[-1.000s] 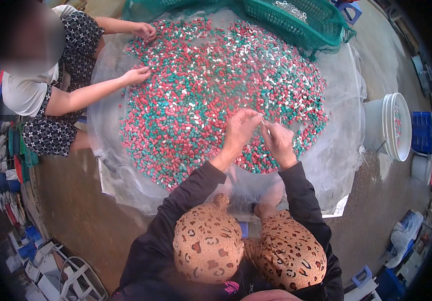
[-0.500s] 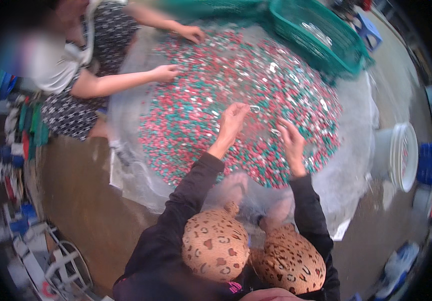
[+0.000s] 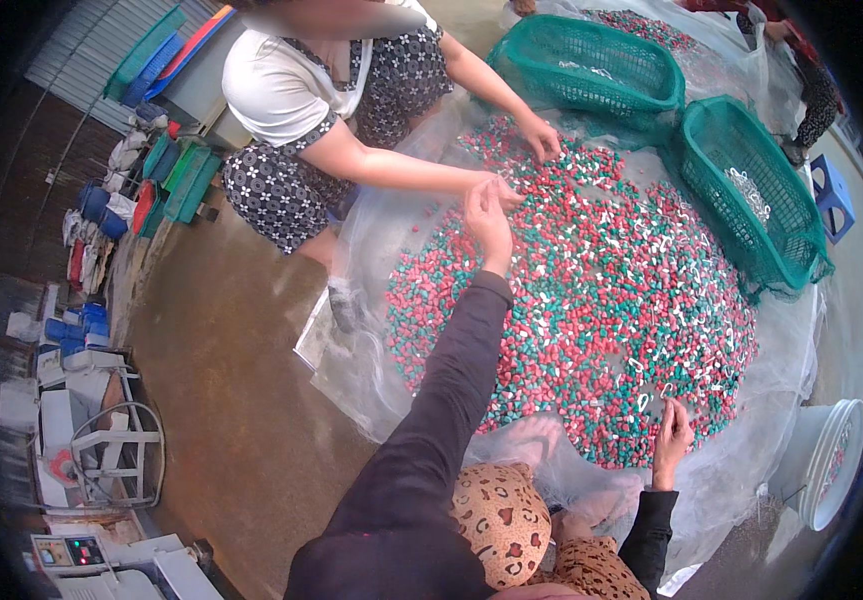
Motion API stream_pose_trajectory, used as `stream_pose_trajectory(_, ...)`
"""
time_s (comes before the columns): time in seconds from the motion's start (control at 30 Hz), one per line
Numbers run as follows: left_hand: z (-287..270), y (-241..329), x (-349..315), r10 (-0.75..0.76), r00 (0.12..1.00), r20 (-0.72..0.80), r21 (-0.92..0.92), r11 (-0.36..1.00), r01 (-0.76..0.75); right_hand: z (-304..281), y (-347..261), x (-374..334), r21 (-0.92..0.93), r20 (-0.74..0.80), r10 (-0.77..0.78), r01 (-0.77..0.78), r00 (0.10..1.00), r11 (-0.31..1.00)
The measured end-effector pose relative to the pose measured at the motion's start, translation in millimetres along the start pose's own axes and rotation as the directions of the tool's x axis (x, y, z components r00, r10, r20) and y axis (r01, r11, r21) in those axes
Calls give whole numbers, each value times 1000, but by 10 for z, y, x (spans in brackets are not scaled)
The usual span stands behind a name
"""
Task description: The person sits on a low stool and sorts small red, green, and white plastic pieces by hand from a large pile on a plastic sheet. They pick up individual pieces and place them into nearby green baskets while another person works alongside.
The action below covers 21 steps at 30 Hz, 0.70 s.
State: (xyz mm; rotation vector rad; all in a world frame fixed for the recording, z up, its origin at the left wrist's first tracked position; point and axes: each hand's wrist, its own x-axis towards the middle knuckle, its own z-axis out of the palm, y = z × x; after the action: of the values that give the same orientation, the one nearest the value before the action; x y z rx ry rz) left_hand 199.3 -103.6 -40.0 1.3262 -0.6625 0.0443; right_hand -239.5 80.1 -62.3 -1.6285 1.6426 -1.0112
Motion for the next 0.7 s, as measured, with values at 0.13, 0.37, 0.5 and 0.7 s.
stream_pose_trajectory(0.13,-2,14,48,64,998,-9,49,997,-63,-99,37,-61,-11,-15,5,-5,1000,1000)
stream_pose_trajectory(0.37,-14,108,34,69,996,50,115,991,-74,-141,31,-67,-85,13,-47,48,999,995)
stream_pose_trajectory(0.5,44,133,10,99,995,18,54,994,-99,-127,-14,-51,-52,28,-67,69,997,996)
stream_pose_trajectory(0.7,91,128,-12,68,998,16,-42,997,-68,-129,-20,-52,-38,29,-55,56,998,998)
